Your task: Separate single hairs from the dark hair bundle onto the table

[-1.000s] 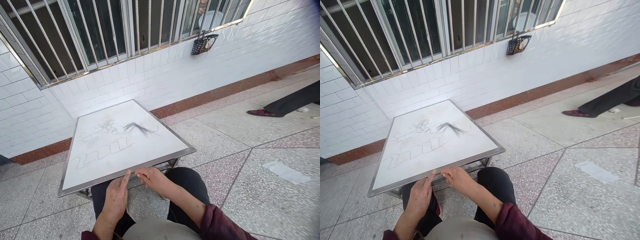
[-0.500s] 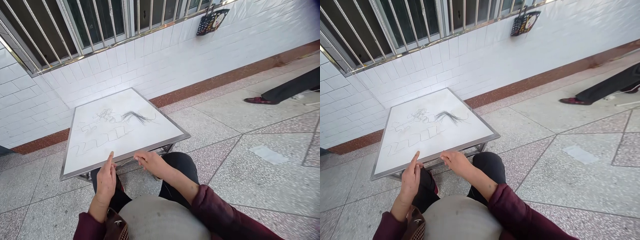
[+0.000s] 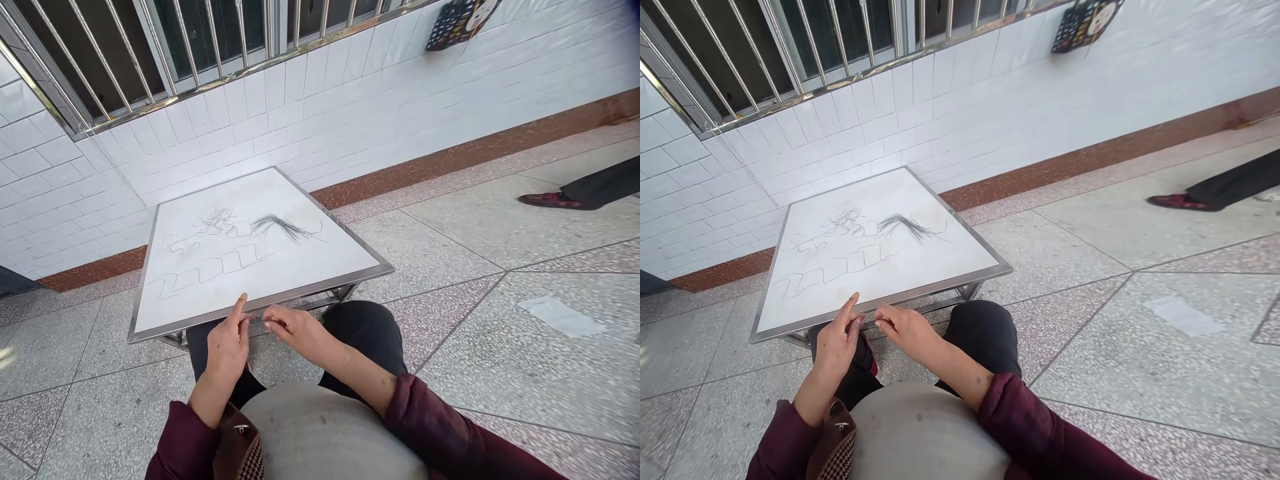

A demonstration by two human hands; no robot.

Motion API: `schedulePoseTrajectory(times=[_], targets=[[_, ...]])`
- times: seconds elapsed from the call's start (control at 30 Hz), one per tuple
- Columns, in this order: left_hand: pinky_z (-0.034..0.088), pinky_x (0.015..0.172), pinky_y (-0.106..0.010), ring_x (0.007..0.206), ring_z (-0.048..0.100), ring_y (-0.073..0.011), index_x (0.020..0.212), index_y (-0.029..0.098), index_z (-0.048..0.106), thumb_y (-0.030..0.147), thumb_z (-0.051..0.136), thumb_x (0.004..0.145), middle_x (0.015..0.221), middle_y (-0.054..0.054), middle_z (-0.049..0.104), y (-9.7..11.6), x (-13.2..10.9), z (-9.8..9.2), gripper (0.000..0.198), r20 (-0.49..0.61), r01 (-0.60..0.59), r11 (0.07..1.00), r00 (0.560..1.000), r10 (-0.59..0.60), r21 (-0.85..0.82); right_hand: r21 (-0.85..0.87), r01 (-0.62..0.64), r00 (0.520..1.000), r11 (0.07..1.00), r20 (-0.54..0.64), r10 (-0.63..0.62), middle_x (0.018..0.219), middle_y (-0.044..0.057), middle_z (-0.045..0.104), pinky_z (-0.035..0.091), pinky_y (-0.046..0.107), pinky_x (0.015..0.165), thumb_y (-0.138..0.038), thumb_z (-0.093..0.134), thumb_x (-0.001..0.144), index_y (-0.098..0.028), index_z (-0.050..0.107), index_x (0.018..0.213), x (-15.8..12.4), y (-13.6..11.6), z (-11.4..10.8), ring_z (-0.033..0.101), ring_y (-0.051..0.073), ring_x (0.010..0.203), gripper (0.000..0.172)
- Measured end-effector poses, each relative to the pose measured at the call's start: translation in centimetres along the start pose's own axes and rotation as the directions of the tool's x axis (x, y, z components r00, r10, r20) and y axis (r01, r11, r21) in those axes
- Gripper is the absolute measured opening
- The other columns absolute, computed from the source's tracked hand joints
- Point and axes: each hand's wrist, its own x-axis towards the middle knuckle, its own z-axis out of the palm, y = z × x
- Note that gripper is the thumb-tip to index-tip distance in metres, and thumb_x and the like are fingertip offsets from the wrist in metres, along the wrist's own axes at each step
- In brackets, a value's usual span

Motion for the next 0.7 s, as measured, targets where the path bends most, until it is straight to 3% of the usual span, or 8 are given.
schedulePoseTrajectory(times=[0.37,0.7], targets=[[0.050,0.077,-0.033,0.085,0.069,-0.0203,0.145,0.028,0.038,0.025,0.043,0.097,0.105,-0.001,0.074,1.0,1.2,0.0,0.048,0.100,0.026,0.983,0.994,-0.045,0.179,-0.236,0.189,0.966,0.953,-0.128,-0.223,0.086,0.003,0.069,0.047,0.024,0.063,-0.024,0.041,0.098,-0.021,0.058,0.099,-0.1,1.7,2.4,0.066,0.015,0.074,0.017],[0.048,0.088,-0.033,0.091,0.068,-0.0168,0.136,0.031,0.047,0.020,0.045,0.092,0.097,0.003,0.075,1.0,1.5,-0.3,0.045,0.154,0.165,0.973,0.978,-0.141,-0.164,-0.475,0.264,0.941,0.840,-0.063,-0.331,0.077,0.005,0.066,0.045,0.025,0.062,-0.017,0.036,0.099,-0.017,0.059,0.099,-0.5,1.3,3.2,0.063,0.016,0.071,0.023]])
